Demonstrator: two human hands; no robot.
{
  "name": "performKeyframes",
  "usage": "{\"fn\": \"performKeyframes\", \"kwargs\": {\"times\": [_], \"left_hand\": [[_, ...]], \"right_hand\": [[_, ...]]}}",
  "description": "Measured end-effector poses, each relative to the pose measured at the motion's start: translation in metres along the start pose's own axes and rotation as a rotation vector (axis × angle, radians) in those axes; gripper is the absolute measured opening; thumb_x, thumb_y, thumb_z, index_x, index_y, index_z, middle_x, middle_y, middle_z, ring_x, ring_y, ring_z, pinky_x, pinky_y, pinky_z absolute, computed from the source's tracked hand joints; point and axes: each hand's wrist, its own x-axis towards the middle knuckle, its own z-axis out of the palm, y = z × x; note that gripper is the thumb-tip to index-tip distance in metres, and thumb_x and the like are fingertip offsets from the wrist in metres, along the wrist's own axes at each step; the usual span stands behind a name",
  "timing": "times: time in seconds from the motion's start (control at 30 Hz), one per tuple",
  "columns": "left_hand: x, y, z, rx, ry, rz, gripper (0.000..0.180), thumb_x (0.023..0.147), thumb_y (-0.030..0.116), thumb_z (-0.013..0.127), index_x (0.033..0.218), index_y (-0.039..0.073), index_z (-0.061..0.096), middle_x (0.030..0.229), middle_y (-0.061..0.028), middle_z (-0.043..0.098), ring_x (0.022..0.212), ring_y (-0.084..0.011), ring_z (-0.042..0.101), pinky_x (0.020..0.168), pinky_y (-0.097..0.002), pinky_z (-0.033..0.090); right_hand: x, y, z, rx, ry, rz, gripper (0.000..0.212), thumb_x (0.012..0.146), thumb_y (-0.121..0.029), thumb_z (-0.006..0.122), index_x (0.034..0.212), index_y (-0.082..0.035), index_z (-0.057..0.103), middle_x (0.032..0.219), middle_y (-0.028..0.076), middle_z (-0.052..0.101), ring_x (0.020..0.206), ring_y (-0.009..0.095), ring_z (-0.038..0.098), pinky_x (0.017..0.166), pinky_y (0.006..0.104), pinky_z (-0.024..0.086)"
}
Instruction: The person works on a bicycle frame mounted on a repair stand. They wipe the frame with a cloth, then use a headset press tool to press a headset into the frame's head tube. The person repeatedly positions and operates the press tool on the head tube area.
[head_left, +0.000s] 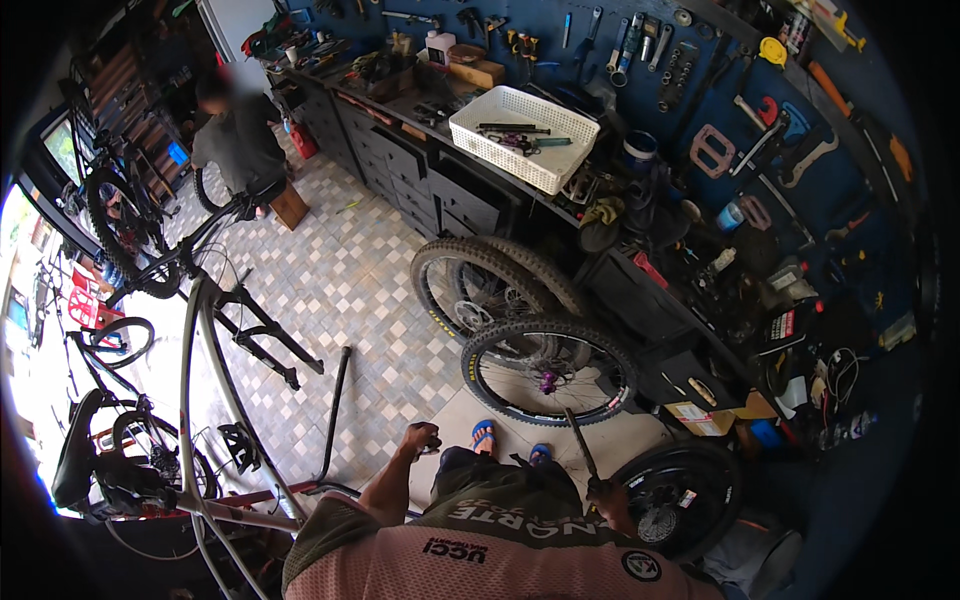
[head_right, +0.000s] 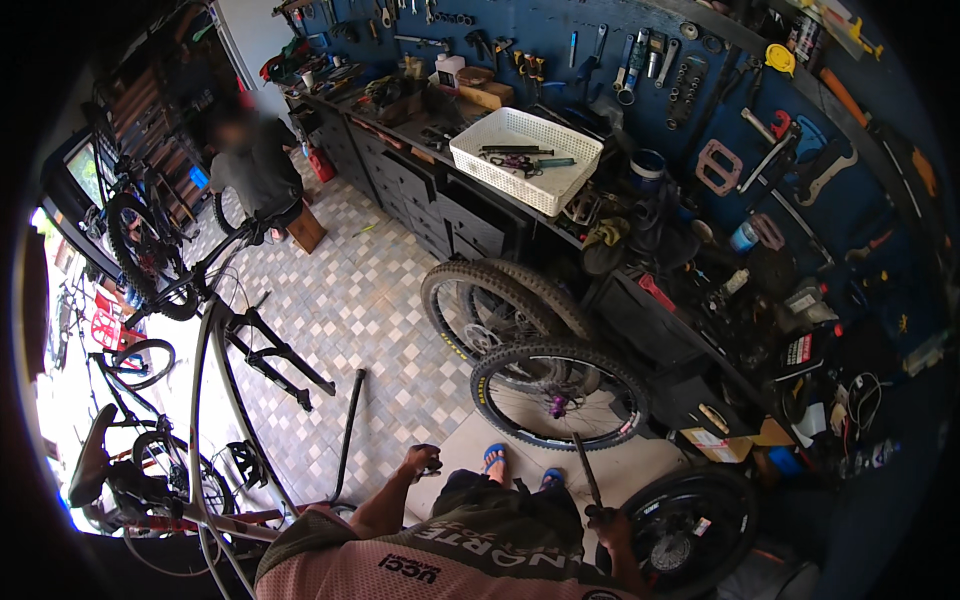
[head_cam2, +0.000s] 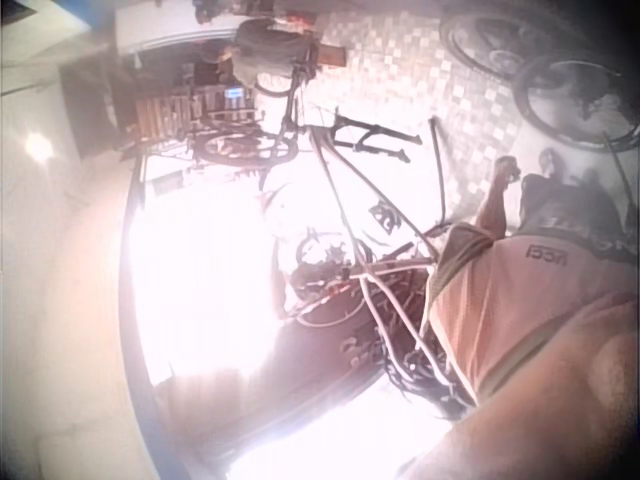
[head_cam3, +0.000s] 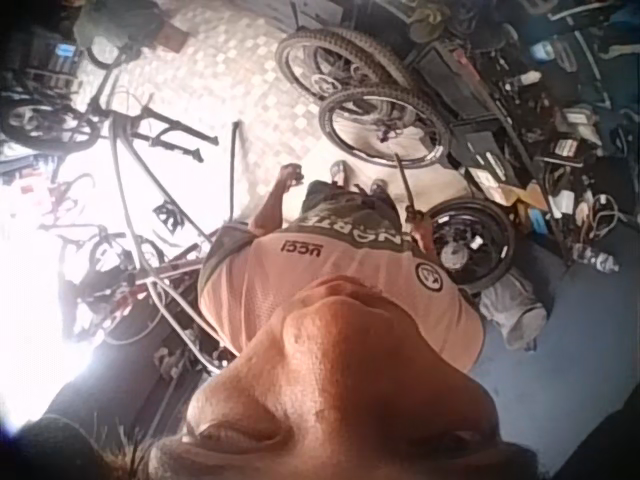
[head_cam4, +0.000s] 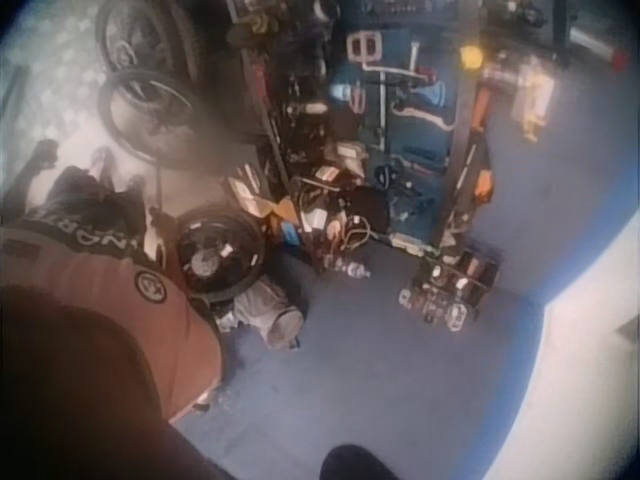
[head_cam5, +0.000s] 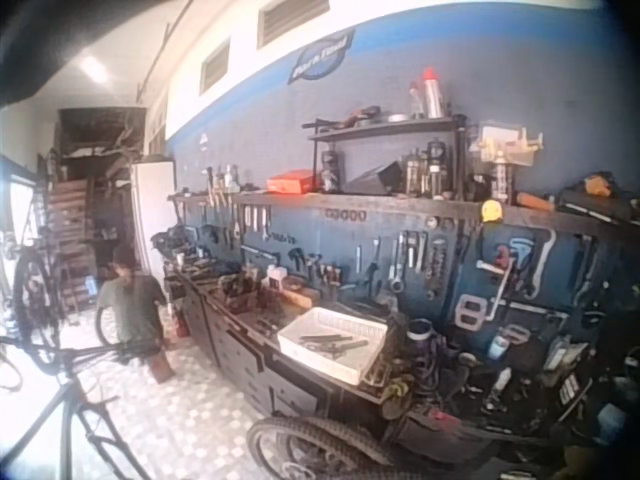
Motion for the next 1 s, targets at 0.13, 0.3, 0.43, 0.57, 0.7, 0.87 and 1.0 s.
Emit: {"fn": "performKeyframes", "kwargs": {"times": [0.13, 0.3, 0.43, 0.57, 0.7, 0.87, 1.0], "left_hand": [[-0.012, 0.005, -0.003, -0.037, 0.06, -0.039, 0.024, 0.093, 0.02, 0.069, 0.107, 0.001, 0.068, 0.091, -0.0145, 0.067, 0.077, -0.0276, 0.071, 0.066, -0.0478, 0.066], [-0.023, -0.005, -0.006, -0.035, 0.091, -0.081, 0.023, 0.092, 0.019, 0.07, 0.107, 0.001, 0.069, 0.092, -0.015, 0.067, 0.077, -0.0281, 0.072, 0.066, -0.0483, 0.066], [-0.018, -0.018, 0.002, 0.006, 0.036, -0.101, 0.022, 0.091, 0.019, 0.071, 0.104, 0.001, 0.07, 0.09, -0.0152, 0.068, 0.075, -0.0285, 0.072, 0.064, -0.0484, 0.066], [-0.026, -0.021, 0.004, -0.059, 0.107, -0.077, 0.022, 0.09, 0.019, 0.072, 0.101, 0.0, 0.07, 0.087, -0.0148, 0.067, 0.073, -0.0285, 0.072, 0.061, -0.0483, 0.066], [-0.029, -0.041, -0.032, 0.078, 0.118, 0.206, 0.025, 0.09, 0.018, 0.072, 0.102, -0.003, 0.067, 0.083, -0.0139, 0.066, 0.071, -0.0276, 0.071, 0.058, -0.0457, 0.064], [-0.037, -0.009, -0.02, -0.383, 0.094, 0.163, 0.029, 0.089, 0.009, 0.065, 0.113, -0.005, 0.061, 0.084, -0.0121, 0.064, 0.069, -0.0248, 0.069, 0.061, -0.0418, 0.062], [-0.045, 0.031, -0.05, -0.508, 0.163, 0.319, 0.031, 0.086, 0.005, 0.064, 0.115, -0.004, 0.059, 0.087, -0.012, 0.064, 0.066, -0.0222, 0.066, 0.062, -0.0371, 0.061]], "right_hand": [[-0.003, -0.02, -0.003, 0.043, -0.07, 0.123, 0.034, 0.072, -0.037, 0.082, 0.093, -0.011, 0.078, 0.09, 0.014, 0.076, 0.087, 0.034, 0.074, 0.079, 0.0452, 0.059], [-0.007, -0.014, 0.002, 0.26, -0.153, 0.368, 0.031, 0.075, -0.04, 0.08, 0.091, -0.014, 0.078, 0.09, 0.012, 0.075, 0.087, 0.031, 0.074, 0.081, 0.0469, 0.059], [0.007, 0.055, 0.031, 0.268, -0.189, 0.002, 0.031, 0.079, -0.042, 0.077, 0.093, -0.014, 0.077, 0.093, 0.011, 0.075, 0.087, 0.032, 0.073, 0.083, 0.0481, 0.059], [0.003, 0.054, 0.032, -0.301, -0.111, -0.181, 0.032, 0.081, -0.043, 0.075, 0.1, -0.017, 0.077, 0.098, 0.012, 0.075, 0.092, 0.036, 0.073, 0.086, 0.0477, 0.06], [0.028, -0.003, 0.0, 0.178, -0.208, 0.218, 0.06, 0.066, -0.044, 0.09, 0.11, -0.007, 0.072, 0.103, 0.017, 0.076, 0.099, 0.035, 0.074, 0.088, 0.0447, 0.06], [0.061, -0.061, -0.043, 0.206, -0.176, 0.195, 0.073, 0.063, -0.05, 0.097, 0.112, -0.004, 0.069, 0.101, 0.017, 0.077, 0.098, 0.035, 0.075, 0.088, 0.0441, 0.059], [0.104, -0.126, -0.052, 0.182, -0.202, 0.08, 0.067, 0.063, -0.043, 0.098, 0.111, -0.005, 0.069, 0.1, 0.016, 0.077, 0.098, 0.034, 0.075, 0.088, 0.0431, 0.058]]}}
